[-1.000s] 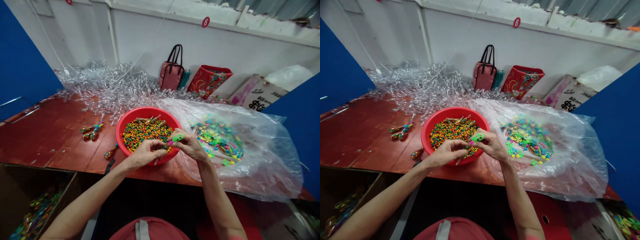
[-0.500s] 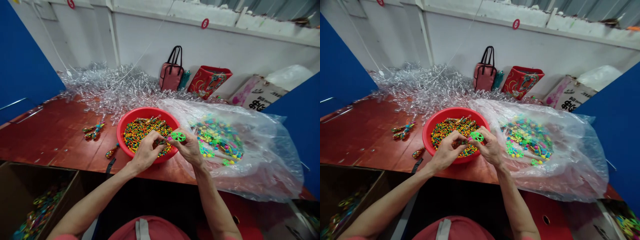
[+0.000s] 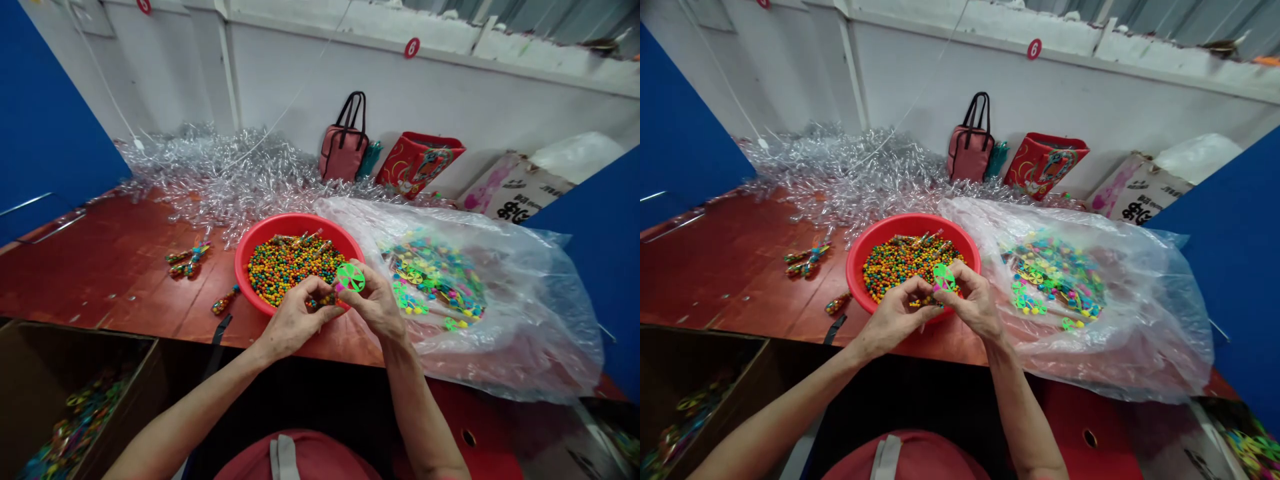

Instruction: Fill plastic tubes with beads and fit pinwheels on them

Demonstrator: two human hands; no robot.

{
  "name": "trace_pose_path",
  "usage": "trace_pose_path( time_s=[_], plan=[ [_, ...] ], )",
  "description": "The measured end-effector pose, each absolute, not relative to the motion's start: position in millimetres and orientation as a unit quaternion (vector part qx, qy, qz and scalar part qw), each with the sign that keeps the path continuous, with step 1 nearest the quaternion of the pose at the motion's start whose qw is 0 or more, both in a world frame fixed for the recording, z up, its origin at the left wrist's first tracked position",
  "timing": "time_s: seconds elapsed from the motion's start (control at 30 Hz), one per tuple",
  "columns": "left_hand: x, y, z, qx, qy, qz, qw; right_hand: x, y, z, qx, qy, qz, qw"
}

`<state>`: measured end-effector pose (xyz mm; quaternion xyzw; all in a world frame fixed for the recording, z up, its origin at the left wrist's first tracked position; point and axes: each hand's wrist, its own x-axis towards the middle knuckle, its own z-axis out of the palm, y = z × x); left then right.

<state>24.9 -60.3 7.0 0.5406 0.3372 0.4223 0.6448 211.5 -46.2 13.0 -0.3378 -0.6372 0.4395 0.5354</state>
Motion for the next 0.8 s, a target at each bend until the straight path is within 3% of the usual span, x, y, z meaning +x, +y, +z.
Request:
trace_pose_path(
  time_s=[0.27,0.37,0.53,0.7,0.8],
  plan=[
    [23.1,-67.1,9.8,0.458,0.239,0.317,0.795,217.7,-48.3,-4.8,-0.297,-0.555,0.579,0.519],
    [24.6,-67.5,3.1,0.491,0.242,0.296,0.783,211.7,-52.9,-8.2,-0.316,-0.542,0.571,0.529],
    [28.4,-69.0,0.8,0.551,0.374,0.427,0.612,195.6,-63.0,-3.6,-0.327,-0.556,0.474,0.600],
    [20.3,-74.3,-0.8,0.516,0.244,0.291,0.768,193.5,-66.1,-6.0,-0.294,-0.545,0.499,0.606],
    [16.4,-77.0,-4.0,0.532,0.292,0.298,0.737,192.0,-69.5,-11.5,-0.269,-0.552,0.507,0.606]
  ],
)
